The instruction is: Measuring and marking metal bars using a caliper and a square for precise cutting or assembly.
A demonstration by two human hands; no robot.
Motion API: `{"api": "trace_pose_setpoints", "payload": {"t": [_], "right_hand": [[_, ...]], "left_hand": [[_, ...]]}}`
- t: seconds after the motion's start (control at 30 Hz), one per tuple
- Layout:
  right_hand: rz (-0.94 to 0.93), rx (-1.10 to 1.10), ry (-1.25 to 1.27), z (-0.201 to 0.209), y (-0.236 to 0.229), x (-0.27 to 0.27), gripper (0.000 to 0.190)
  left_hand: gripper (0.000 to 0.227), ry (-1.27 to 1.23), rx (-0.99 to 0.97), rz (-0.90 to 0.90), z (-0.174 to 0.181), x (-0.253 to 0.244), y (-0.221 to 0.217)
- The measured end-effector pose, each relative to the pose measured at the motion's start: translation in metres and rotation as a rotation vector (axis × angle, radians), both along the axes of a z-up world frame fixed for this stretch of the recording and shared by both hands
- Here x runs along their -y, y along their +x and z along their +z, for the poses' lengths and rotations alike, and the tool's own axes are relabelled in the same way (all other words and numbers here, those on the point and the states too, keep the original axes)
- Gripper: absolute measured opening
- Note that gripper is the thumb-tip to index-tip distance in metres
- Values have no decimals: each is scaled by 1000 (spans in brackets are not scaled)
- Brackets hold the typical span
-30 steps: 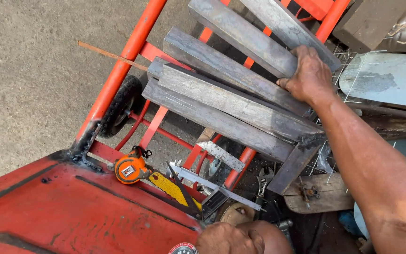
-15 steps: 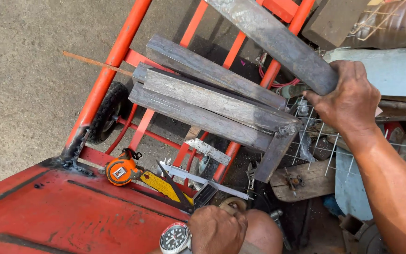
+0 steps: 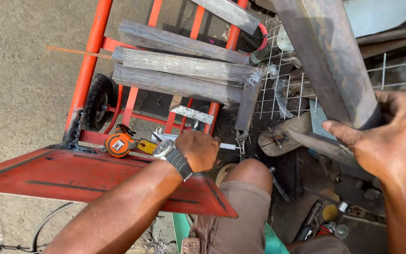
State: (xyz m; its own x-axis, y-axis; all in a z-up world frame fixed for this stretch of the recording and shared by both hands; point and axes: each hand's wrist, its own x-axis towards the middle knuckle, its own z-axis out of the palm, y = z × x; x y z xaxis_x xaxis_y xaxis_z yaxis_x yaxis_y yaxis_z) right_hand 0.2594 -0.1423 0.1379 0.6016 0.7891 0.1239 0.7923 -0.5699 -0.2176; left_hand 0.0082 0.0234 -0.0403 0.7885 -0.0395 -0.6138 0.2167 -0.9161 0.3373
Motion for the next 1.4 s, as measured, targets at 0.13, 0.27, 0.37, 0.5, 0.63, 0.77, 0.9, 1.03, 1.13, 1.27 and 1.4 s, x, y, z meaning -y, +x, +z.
{"api": "trace_pose_setpoints", "payload": {"t": [0.13,0.27,0.37,0.5,0.63,0.77,0.9,1.03,1.13,1.27,1.4], "right_hand": [[-145,-88,52,28,-25,92,81],[-273,-60,93,29,-25,204,79],[-410,-99,87,41,-42,264,78],[-352,-1,95,28,-35,367,81],[-819,-412,-9,-15,-16,429,79],[-768,-365,65,-78,11,502,73],[-268,-184,183,-46,-16,489,81],[-285,-156,159,-38,-20,473,79],[-296,-150,121,-46,-12,473,83],[-251,-91,6,-71,13,489,92],[-274,-66,73,-55,3,466,80]], "left_hand": [[57,57,-34,-33,-17,-19,3],[39,71,38,299,15,-34,0],[43,209,500,309,6,-39,-6],[37,223,768,353,67,18,-5],[33,-138,1091,268,128,133,-17],[40,-597,980,203,126,241,-21],[35,-693,918,249,84,304,-13],[32,-881,760,451,48,319,-2],[30,-927,731,560,28,323,6],[36,-954,659,611,30,320,12],[35,-1005,612,655,33,311,15]]}}
